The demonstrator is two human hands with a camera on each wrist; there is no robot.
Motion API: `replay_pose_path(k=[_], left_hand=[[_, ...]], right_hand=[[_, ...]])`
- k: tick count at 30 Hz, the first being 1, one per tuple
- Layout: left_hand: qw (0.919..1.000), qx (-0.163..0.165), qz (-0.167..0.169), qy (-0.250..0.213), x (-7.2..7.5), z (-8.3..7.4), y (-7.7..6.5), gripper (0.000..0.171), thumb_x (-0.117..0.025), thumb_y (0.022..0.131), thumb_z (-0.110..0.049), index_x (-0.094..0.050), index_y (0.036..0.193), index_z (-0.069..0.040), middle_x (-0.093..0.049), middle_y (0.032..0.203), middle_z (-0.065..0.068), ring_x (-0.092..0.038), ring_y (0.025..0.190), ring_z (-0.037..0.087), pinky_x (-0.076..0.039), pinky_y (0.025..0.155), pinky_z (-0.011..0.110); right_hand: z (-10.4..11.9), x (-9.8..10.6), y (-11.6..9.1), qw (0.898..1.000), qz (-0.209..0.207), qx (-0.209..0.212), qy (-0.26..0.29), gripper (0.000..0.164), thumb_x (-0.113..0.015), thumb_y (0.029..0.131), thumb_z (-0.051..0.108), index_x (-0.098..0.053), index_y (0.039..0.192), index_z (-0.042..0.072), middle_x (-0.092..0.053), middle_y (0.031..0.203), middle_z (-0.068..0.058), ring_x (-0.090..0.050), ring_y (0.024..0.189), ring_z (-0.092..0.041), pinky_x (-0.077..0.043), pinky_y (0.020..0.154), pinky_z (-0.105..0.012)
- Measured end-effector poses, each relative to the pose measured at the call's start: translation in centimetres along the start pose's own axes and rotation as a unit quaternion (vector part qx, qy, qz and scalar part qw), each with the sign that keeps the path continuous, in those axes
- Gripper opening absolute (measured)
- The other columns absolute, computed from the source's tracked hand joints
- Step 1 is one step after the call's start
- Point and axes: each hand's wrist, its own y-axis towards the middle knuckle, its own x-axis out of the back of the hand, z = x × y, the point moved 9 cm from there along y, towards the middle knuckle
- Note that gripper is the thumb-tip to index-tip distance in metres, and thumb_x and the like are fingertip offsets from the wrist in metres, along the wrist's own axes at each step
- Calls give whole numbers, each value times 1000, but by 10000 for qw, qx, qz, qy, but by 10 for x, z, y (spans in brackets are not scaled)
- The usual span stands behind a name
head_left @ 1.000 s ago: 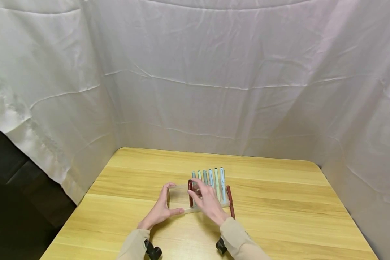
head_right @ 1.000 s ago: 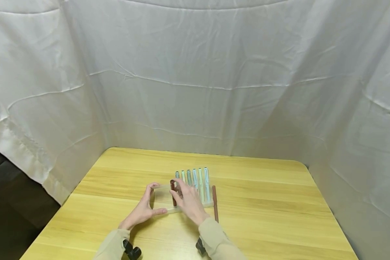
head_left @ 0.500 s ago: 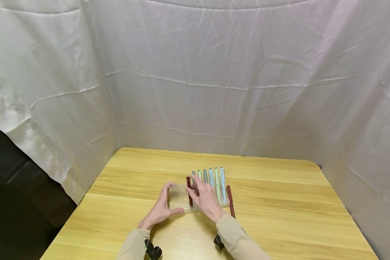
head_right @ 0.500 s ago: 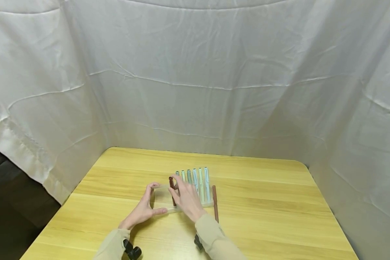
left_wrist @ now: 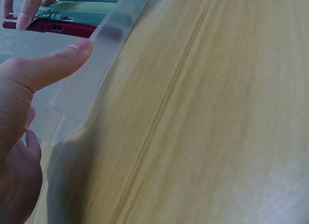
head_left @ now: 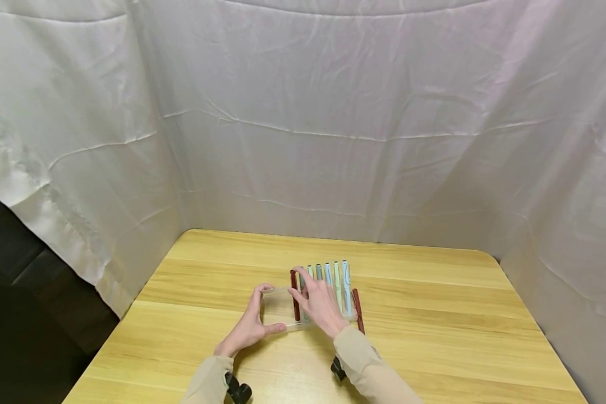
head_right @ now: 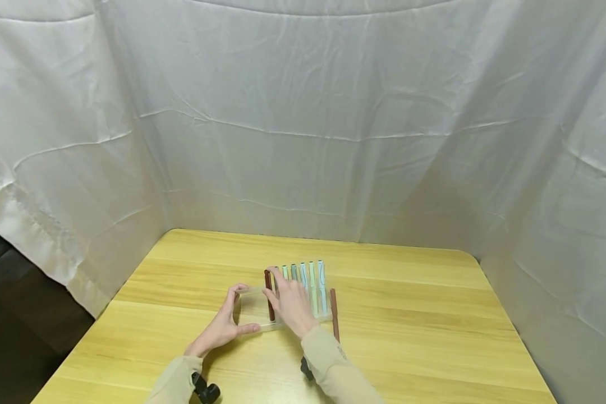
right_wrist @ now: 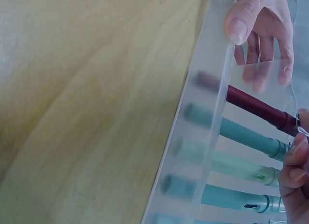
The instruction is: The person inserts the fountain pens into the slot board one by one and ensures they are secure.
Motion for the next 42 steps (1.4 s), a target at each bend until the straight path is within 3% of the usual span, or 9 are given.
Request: replay_pose_path(k=[15,42], left_hand=[[9999,-124,-69,-8,-3,1,-4,94,-90,74,-17,-30,146,-9,-31,155,17,-17,153,42,-7,123,68],[9999,-58,-87,-44,-3,2,-4,95,-90,74,-16,-30,146,-9,-31,156,17,-15,154,41,-8,124,67]], right_hand=[[-5,-5,-4,9998,184,-114,-40,53,-72,93,26,-54,141,10,-50,50,8,-27,39,3,-23,39,-12],[-7,-8,-4,9992,306,-240,42,54,-71,94,25,-52,143,10,-46,48,9,-25,38,3,-21,38,-10]])
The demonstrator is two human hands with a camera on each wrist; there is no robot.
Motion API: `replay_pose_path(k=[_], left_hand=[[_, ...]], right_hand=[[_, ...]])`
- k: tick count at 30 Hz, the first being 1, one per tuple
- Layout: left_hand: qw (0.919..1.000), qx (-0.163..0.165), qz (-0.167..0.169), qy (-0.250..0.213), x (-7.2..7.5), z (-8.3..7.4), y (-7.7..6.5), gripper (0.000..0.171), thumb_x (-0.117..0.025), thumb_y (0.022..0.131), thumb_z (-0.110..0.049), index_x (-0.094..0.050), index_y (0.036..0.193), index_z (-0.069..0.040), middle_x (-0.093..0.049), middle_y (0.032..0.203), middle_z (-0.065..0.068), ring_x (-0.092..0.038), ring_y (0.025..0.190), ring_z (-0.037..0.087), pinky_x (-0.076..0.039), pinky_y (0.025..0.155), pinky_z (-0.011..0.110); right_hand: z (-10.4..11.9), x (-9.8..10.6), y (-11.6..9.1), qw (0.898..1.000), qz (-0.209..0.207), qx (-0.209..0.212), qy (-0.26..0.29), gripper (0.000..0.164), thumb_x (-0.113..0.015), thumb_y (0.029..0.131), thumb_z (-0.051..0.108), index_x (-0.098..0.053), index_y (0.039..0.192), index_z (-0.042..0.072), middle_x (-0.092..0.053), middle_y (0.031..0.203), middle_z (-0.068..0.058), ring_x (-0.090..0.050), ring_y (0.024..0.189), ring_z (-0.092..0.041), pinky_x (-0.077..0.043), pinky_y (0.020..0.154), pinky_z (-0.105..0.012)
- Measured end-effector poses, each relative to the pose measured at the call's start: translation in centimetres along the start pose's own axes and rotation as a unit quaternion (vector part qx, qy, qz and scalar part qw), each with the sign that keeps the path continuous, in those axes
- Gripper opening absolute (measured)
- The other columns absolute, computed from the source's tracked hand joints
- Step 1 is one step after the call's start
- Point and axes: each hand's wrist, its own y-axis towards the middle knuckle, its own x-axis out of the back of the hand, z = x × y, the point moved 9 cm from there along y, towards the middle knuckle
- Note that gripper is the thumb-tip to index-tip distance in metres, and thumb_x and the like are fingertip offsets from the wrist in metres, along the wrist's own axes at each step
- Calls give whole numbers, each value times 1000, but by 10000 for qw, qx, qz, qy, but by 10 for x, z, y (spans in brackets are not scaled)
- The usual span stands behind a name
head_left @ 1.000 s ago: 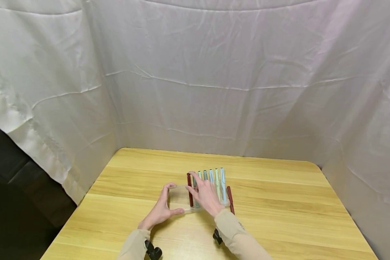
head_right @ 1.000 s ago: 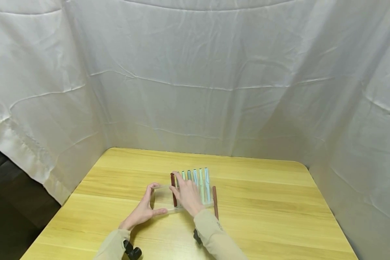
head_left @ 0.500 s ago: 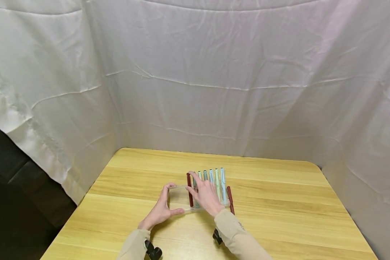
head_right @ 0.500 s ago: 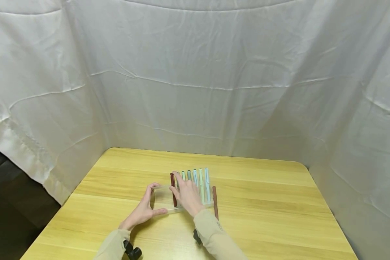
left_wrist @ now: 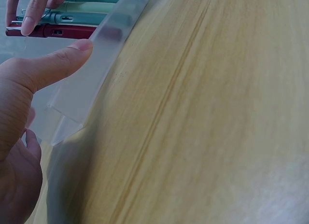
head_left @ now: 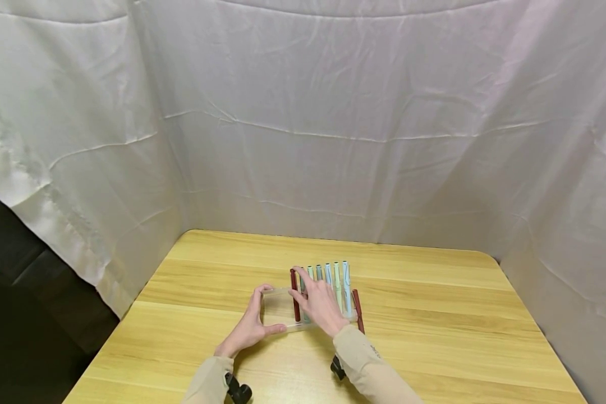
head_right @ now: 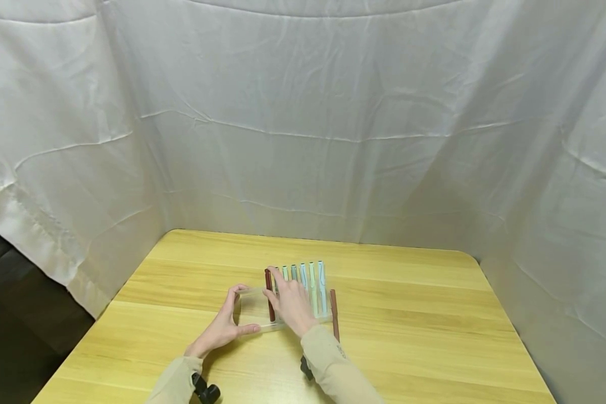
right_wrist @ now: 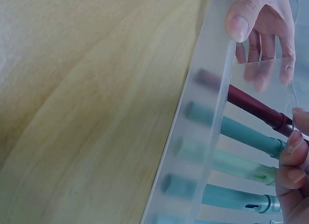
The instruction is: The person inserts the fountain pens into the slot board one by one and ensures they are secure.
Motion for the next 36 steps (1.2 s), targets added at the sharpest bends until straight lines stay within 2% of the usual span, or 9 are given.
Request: replay_pose_path(k=[6,11,15,18,22,25,29,33,36], left_hand=[[10000,-52,1,68,0,-1,1,96,-90,73,-18,-28,146,-8,-31,155,18,-18,153,42,-10,122,69],[10000,-8,31,59,-1,1,1,99,-91,71,-18,-28,147,-8,-32,155,17,-21,152,41,-11,123,69],[10000,-32,17,76,-1,0,1,99,-90,71,-18,-28,147,-7,-32,155,18,-22,151,44,-11,122,70],[10000,3,7,68,-1,1,1,99,-90,70,-17,-28,147,-7,-32,155,18,-22,152,43,-11,122,69],[10000,31,1,89,-1,1,1,100,-91,69,-17,-29,147,-8,-34,154,17,-24,152,40,-12,123,68],[10000,26,10,89,-1,1,1,100,-91,70,-18,-29,147,-8,-33,154,17,-22,153,40,-10,124,67],[10000,56,7,57,0,2,1,99,-91,70,-19,-29,147,-10,-32,155,15,-19,154,40,-9,124,67],[9999,83,4,85,0,2,1,99,-91,70,-19,-29,147,-10,-33,155,14,-20,154,39,-10,124,67],[9999,93,6,103,-1,2,1,99,-91,70,-20,-29,147,-10,-33,155,15,-20,154,40,-10,124,67]], right_hand=[[1,4,-3,9999,-16,120,107,59,-70,95,25,-48,147,10,-50,50,8,-28,40,3,-28,40,-12],[-11,11,-14,9983,19,-126,563,64,-71,94,24,-44,151,15,-49,52,8,-32,42,3,-39,42,-17],[-26,25,-26,9957,-112,-354,854,64,-72,92,21,-46,150,14,-57,57,5,-40,46,3,-56,59,-28],[-42,40,-35,9927,-291,-495,1064,62,-72,91,18,-48,147,10,-60,60,1,-43,49,3,-56,63,-27],[-72,60,-50,9848,-635,-724,1449,57,-72,91,12,-50,144,6,-64,65,-8,-46,52,3,-48,49,-19],[-100,70,-62,9724,-832,-1071,1901,52,-70,93,9,-51,141,5,-67,70,-17,-50,51,-1,-48,47,-20],[-137,71,-75,9453,-806,-1760,2626,47,-67,95,7,-52,140,4,-68,78,-23,-57,50,-12,-51,45,-27],[-159,62,-84,9198,-414,-2310,3146,49,-66,96,8,-49,142,0,-69,86,-23,-60,54,-16,-53,46,-28],[-167,54,-89,9088,-71,-2565,3290,52,-65,96,7,-46,144,-1,-69,91,-24,-61,58,-14,-54,49,-26]])
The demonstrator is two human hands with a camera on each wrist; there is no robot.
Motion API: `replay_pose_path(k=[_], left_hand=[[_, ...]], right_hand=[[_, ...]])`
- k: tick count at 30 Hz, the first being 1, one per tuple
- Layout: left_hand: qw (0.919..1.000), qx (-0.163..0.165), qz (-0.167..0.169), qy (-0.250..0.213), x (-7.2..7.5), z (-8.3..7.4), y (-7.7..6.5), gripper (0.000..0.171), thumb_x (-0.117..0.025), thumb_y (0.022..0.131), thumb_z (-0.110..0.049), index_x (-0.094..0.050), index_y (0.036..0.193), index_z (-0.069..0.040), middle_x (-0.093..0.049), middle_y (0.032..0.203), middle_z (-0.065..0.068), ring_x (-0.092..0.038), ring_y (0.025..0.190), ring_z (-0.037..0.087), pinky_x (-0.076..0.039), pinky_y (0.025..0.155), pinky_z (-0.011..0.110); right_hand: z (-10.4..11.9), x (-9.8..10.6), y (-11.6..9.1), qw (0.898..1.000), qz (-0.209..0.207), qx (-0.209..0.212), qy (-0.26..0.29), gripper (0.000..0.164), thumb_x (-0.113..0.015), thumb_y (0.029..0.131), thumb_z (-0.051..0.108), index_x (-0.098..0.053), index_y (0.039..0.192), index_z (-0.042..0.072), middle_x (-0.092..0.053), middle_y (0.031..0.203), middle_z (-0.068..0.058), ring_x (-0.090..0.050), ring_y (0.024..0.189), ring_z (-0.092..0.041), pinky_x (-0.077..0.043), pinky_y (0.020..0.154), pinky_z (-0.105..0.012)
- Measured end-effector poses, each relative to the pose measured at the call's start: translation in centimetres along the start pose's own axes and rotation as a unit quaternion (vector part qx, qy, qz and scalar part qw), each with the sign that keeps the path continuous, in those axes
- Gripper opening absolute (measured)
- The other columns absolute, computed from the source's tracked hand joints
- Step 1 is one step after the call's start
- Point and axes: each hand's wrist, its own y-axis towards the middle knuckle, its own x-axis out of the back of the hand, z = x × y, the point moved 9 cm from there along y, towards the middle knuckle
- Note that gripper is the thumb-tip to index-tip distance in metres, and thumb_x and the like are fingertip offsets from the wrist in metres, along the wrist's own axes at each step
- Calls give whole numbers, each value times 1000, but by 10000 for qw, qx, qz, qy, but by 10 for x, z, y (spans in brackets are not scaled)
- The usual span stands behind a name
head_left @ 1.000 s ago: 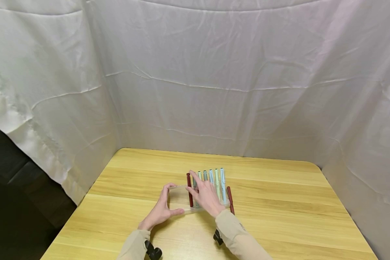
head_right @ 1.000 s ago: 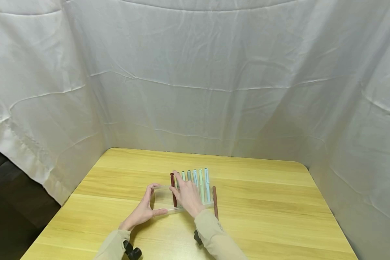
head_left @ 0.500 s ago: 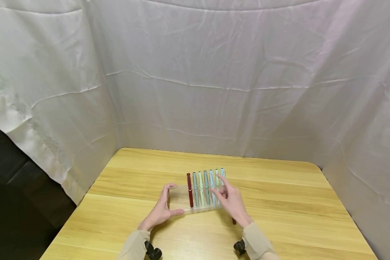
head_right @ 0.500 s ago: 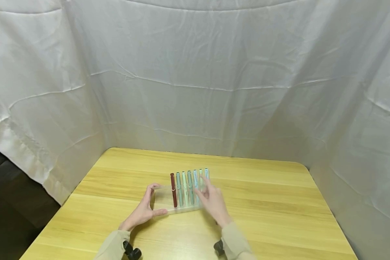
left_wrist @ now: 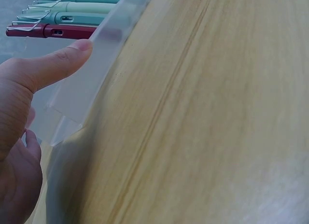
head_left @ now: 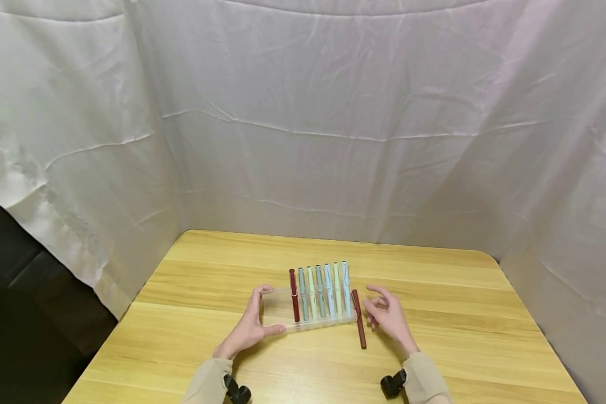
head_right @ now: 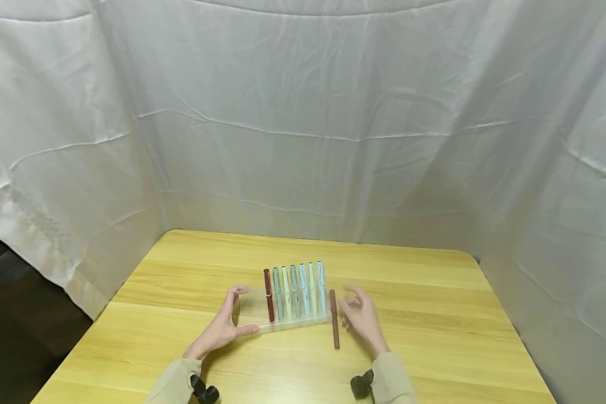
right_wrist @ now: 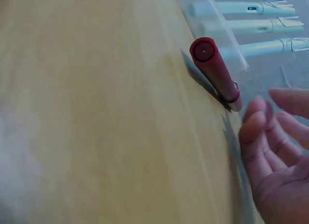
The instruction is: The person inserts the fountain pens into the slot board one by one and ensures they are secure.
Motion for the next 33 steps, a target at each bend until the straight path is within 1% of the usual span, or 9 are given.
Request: replay_pose_path(k=[3,5,10,12,18,23,26,29,33], left_hand=[[10000,3,-10,14,0,0,0,99,-91,71,-20,-29,147,-9,-32,156,15,-19,154,40,-10,124,67],[10000,3,-21,26,0,0,0,99,-91,71,-20,-29,147,-10,-32,156,15,-19,154,40,-10,123,67],[10000,-5,-36,29,0,0,0,98,-91,71,-20,-29,147,-11,-32,155,15,-20,153,41,-12,123,69],[10000,-6,-37,30,0,0,0,98,-91,71,-20,-29,146,-12,-32,155,15,-21,153,41,-12,123,69],[10000,-29,-34,11,0,0,0,97,-91,71,-20,-29,146,-13,-33,155,14,-22,153,39,-12,123,68],[10000,-26,-13,16,0,1,0,99,-91,71,-21,-29,147,-11,-32,155,14,-22,153,40,-12,122,69],[10000,-8,-4,4,-1,2,0,99,-91,71,-22,-28,147,-11,-32,156,14,-21,153,40,-11,123,69],[10000,14,6,-9,-1,2,0,99,-91,71,-22,-28,147,-12,-31,156,14,-20,153,40,-10,123,68],[10000,18,14,-23,-1,2,1,100,-91,71,-21,-28,148,-11,-31,157,14,-18,154,40,-10,123,68]], right_hand=[[-7,-1,1,9998,120,-178,-42,53,-65,95,4,-45,144,-2,-70,92,-25,-61,59,-14,-57,52,-27],[-10,-2,2,9994,179,-231,-198,53,-66,96,6,-46,144,-2,-69,88,-23,-60,58,-14,-56,51,-27],[-10,-4,3,9982,212,-259,-501,54,-69,95,11,-48,143,-3,-67,76,-15,-57,52,-12,-53,46,-27],[-9,-4,4,9980,206,-266,-531,55,-69,95,12,-47,142,-4,-67,74,-14,-55,49,-12,-52,44,-27],[-10,-5,4,9974,143,-331,-626,57,-72,93,13,-48,142,-5,-67,73,-12,-51,45,-11,-48,41,-25],[-9,-5,4,9973,82,-395,-619,57,-74,92,14,-50,140,-3,-67,73,-11,-49,44,-10,-47,41,-24],[-9,-5,4,9969,63,-386,-687,55,-74,91,12,-51,139,-3,-66,72,-10,-49,44,-10,-47,41,-24],[-9,-4,4,9963,-1,-415,-753,53,-73,89,7,-53,137,-2,-66,71,-8,-49,44,-10,-45,40,-23],[-10,-3,5,9953,22,-388,-892,58,-70,87,2,-50,141,-3,-65,71,-6,-49,45,-10,-42,41,-22]])
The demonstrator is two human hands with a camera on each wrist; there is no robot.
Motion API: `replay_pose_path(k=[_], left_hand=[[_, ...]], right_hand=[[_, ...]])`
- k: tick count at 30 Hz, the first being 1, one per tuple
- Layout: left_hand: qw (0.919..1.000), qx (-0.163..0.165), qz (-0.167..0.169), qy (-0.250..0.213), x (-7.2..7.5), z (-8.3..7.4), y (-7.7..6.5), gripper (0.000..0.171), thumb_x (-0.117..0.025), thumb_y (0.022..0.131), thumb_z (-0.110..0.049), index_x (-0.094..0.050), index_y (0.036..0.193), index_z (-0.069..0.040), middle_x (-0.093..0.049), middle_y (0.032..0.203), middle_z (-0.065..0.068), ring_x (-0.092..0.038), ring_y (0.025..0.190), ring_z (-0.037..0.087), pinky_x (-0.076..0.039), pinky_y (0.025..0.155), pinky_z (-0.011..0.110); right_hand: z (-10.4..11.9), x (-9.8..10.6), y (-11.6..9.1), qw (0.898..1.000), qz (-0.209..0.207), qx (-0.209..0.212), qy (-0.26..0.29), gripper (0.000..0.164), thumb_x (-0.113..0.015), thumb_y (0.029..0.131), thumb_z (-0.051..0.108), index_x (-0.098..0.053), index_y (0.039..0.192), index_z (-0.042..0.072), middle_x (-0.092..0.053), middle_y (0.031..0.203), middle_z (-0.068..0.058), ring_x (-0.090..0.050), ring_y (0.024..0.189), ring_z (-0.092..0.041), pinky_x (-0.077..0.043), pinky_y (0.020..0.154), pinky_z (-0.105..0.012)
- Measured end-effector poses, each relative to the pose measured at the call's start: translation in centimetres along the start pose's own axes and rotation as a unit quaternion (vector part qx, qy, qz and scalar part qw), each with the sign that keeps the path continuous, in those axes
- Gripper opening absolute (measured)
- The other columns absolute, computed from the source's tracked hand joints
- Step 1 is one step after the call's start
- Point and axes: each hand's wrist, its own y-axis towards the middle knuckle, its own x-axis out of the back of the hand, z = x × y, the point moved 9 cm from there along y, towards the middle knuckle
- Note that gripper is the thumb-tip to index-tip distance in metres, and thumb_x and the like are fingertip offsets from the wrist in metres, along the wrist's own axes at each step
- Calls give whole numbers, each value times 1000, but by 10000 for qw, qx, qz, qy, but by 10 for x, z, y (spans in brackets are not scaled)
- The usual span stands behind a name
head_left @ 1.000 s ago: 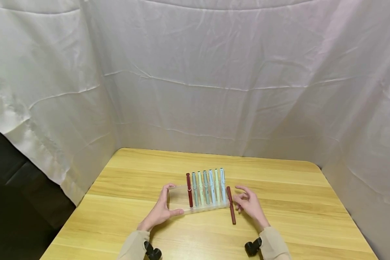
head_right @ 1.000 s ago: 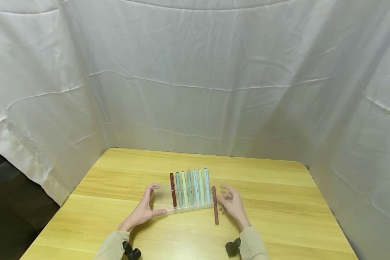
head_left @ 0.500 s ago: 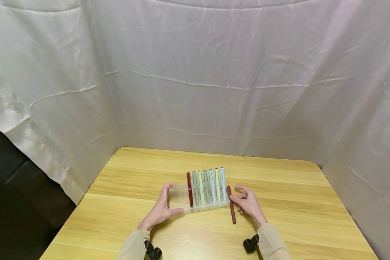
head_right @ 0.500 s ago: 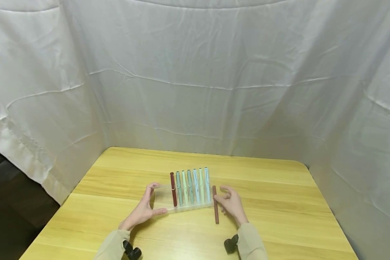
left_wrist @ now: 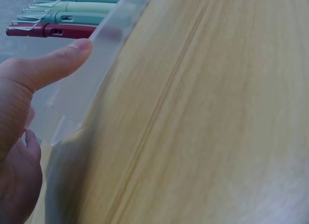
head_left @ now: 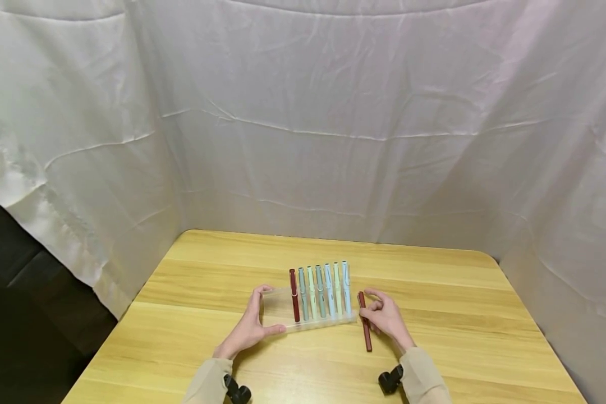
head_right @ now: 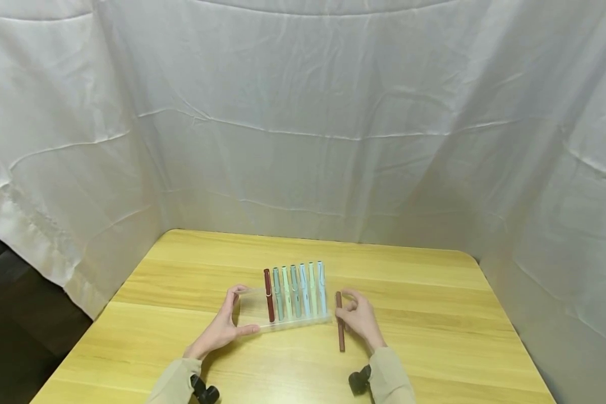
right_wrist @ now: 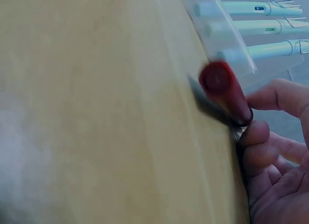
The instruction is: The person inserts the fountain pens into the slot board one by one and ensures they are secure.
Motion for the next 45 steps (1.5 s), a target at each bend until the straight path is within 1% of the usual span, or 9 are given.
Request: replay_pose_path(k=[4,7,11,15,19,25,33,39,45], left_hand=[[10000,-13,1,5,0,0,-1,99,-91,71,-22,-28,147,-12,-30,156,15,-19,153,41,-10,122,69],[10000,-18,-11,25,0,0,-2,98,-91,70,-23,-29,146,-14,-31,156,15,-19,153,41,-11,122,70],[10000,-20,-31,25,0,0,-2,98,-91,70,-23,-29,146,-14,-32,156,14,-19,153,41,-12,122,70],[10000,-7,-37,13,0,0,-2,98,-91,70,-23,-30,145,-14,-32,156,14,-19,154,41,-11,122,69],[10000,10,-43,32,0,-1,-1,98,-91,70,-22,-30,145,-13,-31,156,15,-18,154,42,-11,122,69],[10000,36,-47,6,-1,0,-1,98,-91,70,-21,-30,145,-14,-31,156,15,-18,154,41,-10,123,68],[10000,47,-45,-1,0,0,-1,98,-91,70,-22,-30,146,-15,-30,157,15,-15,155,42,-10,123,69],[10000,25,-35,-46,0,-1,-1,98,-91,70,-22,-29,146,-14,-30,157,15,-14,155,42,-9,123,68],[10000,5,-29,-52,0,-1,-1,98,-91,71,-22,-29,146,-13,-29,157,15,-12,155,42,-8,124,66]], right_hand=[[-2,-1,0,9999,61,-23,-81,67,-73,88,9,-44,146,-3,-64,73,-6,-48,45,-10,-39,40,-21],[-4,-2,2,9995,32,-37,-303,71,-77,87,15,-43,148,-1,-62,72,-5,-48,45,-10,-40,41,-21],[-3,-4,4,9973,-45,88,-731,71,-79,86,13,-45,146,-3,-58,69,-3,-48,46,-11,-45,43,-23],[-1,-6,4,9958,-22,155,-899,67,-78,86,11,-47,144,-5,-57,67,-4,-48,45,-12,-45,43,-24],[1,-5,3,9954,-5,158,-947,64,-76,87,12,-49,142,-5,-57,67,-4,-49,44,-13,-44,42,-24],[3,-5,1,9947,24,201,-1013,62,-74,87,12,-50,142,-5,-58,66,-2,-47,42,-11,-37,37,-21],[3,-3,3,9955,-52,100,-942,58,-74,85,7,-54,138,-2,-58,69,-5,-52,44,-14,-46,40,-26],[3,-3,3,9959,-56,130,-893,53,-74,84,5,-57,134,0,-57,70,-6,-52,45,-14,-46,39,-27],[5,-2,1,9966,-17,222,-793,54,-73,81,3,-56,132,1,-60,70,-6,-53,46,-15,-47,40,-26]])
